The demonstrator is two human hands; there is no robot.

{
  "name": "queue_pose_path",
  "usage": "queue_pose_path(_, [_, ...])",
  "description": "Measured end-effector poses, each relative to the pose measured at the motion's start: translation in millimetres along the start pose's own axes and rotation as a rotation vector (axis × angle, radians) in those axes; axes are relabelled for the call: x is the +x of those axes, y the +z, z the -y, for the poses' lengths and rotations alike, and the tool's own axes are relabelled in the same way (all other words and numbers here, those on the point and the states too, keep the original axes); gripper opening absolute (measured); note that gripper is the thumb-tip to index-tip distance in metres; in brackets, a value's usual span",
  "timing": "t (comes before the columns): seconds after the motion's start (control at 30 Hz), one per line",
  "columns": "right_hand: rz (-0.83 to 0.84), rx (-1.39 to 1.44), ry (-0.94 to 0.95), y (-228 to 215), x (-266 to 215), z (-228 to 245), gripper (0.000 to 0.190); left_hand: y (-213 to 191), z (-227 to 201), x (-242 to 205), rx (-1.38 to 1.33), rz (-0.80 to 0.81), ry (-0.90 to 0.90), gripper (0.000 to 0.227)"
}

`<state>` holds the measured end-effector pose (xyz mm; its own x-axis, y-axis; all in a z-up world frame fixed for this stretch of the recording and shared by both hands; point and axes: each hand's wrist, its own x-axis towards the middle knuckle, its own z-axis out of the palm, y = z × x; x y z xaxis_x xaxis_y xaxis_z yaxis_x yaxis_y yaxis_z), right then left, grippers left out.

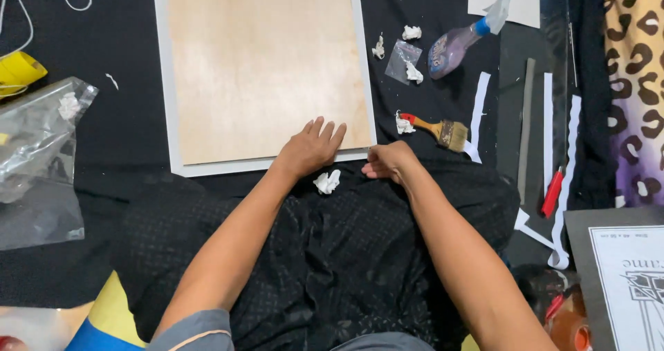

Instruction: The person cleans the glass of a white picture frame using a tissue and a brush. They then place a wooden backing board into the frame and press the edges to secure it.

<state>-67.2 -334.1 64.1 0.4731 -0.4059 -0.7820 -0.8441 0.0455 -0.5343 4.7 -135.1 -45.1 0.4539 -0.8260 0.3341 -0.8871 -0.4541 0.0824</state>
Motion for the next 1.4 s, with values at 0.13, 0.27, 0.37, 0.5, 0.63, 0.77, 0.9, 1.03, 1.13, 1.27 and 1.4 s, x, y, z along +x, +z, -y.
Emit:
queue_pose_path(0.13, [0.035,-0.053,0.038,2,-12,6,0.040,-8,-6,-2,0.009,-0.053,-0.015,0.064])
queue_pose_path(0.27, [0.071,-0.162,0.058,1,-5,4,0.050,-8,-5,-1,-0.012,0.010,-0.027,0.068])
queue_pose_path(0.37, [0.079,-0.197,0.056,0,6,-2,0.056,-14,-7,0,-0.033,0.037,-0.046,0.066])
queue_pose_path(0.5, [0.070,-0.259,0.060,6,17,-5,0.046,-18,-7,1,-0.037,0.034,-0.050,0.067])
queue_pose_path(0.63, [0.054,-0.324,0.102,10,16,0,0.052,-16,-8,1,-0.024,-0.005,-0.068,0.062])
queue_pose_path(0.77, [0.060,-0.330,0.138,10,19,-4,0.054,-11,-10,1,-0.023,0.005,-0.102,0.060])
queue_pose_path(0.9, [0.105,-0.350,0.178,10,8,7,0.064,-6,-10,0,-0.058,0.043,-0.111,0.061])
queue_pose_path(1.03, [0.153,-0.319,0.202,8,35,-6,0.061,-10,-10,1,-0.043,0.065,-0.118,0.060])
queue_pose_path(1.13, [0.148,-0.329,0.184,8,29,-4,0.057,-6,-8,1,-0.048,0.084,-0.124,0.061])
queue_pose_path(1.27, [0.193,-0.394,0.118,-1,-4,14,0.061,-4,-8,0,-0.068,0.132,-0.133,0.064])
queue_pose_path(1.4, [0.207,-0.549,-0.024,-24,-50,56,0.058,-2,-6,-4,-0.081,0.185,-0.113,0.062])
